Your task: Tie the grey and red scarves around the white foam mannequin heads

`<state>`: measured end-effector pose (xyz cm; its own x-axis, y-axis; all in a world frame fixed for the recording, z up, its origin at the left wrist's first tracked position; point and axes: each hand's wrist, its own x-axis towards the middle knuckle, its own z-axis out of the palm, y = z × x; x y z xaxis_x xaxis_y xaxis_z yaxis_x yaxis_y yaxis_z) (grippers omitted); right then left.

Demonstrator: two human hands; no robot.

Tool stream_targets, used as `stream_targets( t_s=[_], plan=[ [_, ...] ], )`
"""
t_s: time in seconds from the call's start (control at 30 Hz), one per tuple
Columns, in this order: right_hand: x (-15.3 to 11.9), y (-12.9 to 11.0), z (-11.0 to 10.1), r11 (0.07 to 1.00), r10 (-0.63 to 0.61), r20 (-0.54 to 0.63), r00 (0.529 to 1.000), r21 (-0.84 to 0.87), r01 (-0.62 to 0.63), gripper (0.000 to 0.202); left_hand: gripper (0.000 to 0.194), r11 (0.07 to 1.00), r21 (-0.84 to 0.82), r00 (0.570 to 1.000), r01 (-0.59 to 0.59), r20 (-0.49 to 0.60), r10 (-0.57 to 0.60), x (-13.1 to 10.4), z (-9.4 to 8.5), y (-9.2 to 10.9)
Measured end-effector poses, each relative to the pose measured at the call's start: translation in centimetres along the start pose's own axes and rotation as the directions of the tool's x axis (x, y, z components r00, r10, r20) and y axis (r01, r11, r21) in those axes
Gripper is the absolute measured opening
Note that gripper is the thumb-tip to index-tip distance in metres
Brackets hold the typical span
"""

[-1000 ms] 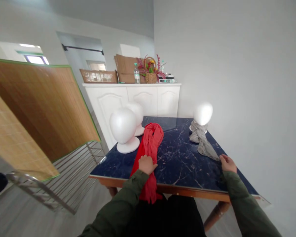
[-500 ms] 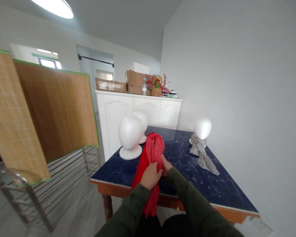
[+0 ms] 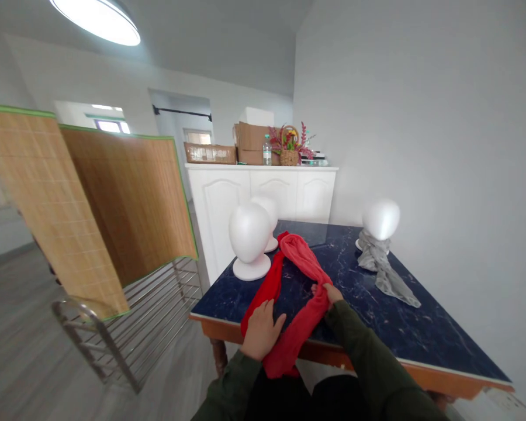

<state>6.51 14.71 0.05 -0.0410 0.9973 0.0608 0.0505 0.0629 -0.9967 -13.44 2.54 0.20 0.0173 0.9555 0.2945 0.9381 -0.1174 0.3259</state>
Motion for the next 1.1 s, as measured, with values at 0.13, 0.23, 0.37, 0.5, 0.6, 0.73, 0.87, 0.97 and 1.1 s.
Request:
stream_targets(
  t_s=[0.13, 0.23, 0.37, 0.5, 0.6, 0.73, 0.87, 0.97, 1.1],
  plan=[
    [-3.4, -0.2, -5.7, 0.980, 0.184, 0.025, 0.983, 0.068, -0.186, 0.050, 0.049, 0.998, 0.055, 0.998, 0.000, -0.064, 0.004, 0.0, 0.5, 0.2],
    [-7.5, 0.0, -7.3, 0.967, 0.232, -0.001, 0.973, 0.106, -0.230, 0.052, 0.047, 0.996, 0.090, 0.998, 0.025, -0.067, -0.019, 0.4, 0.6, 0.6],
    [-14.8, 1.5, -8.1, 0.962, 0.257, -0.018, 0.966, 0.101, -0.254, 0.052, 0.050, 0.999, 0.034, 0.997, -0.011, -0.076, 0.014, 0.7, 0.8, 2.2],
    [-21.2, 1.8, -9.7, 0.939, 0.300, 0.130, 0.945, 0.135, -0.316, 0.045, 0.067, 0.943, -0.097, 0.947, -0.319, -0.004, 0.320, 0.7, 2.0, 6.0],
    [-23.4, -0.3, -11.2, 0.955, 0.215, 0.188, 0.958, 0.164, -0.246, 0.040, 0.058, 0.895, -0.158, 0.894, -0.416, 0.109, 0.435, 1.3, 3.1, 8.7],
    [-24.0, -4.0, -13.6, 0.968, 0.119, 0.090, 0.989, 0.211, -0.136, 0.037, 0.023, 0.850, -0.225, 0.853, -0.475, 0.120, 0.508, 2.4, 3.1, 9.4],
    [-23.6, -6.0, -16.5, 0.909, 0.068, -0.260, 0.963, 0.414, 0.048, 0.030, 0.028, 0.821, -0.277, 0.860, -0.500, -0.043, 0.509, 3.5, 2.2, 7.4],
    [-23.1, -6.6, -18.2, 0.883, 0.057, -0.510, 0.858, 0.427, 0.195, 0.031, 0.048, 0.872, -0.216, 0.891, -0.439, 0.023, 0.454, 5.2, 2.3, 6.1],
    [-23.1, -6.4, -19.1, 0.893, 0.034, -0.643, 0.765, 0.364, 0.266, 0.037, 0.052, 0.940, -0.122, 0.903, -0.319, 0.261, 0.341, 9.6, 3.7, 5.3]
  ],
)
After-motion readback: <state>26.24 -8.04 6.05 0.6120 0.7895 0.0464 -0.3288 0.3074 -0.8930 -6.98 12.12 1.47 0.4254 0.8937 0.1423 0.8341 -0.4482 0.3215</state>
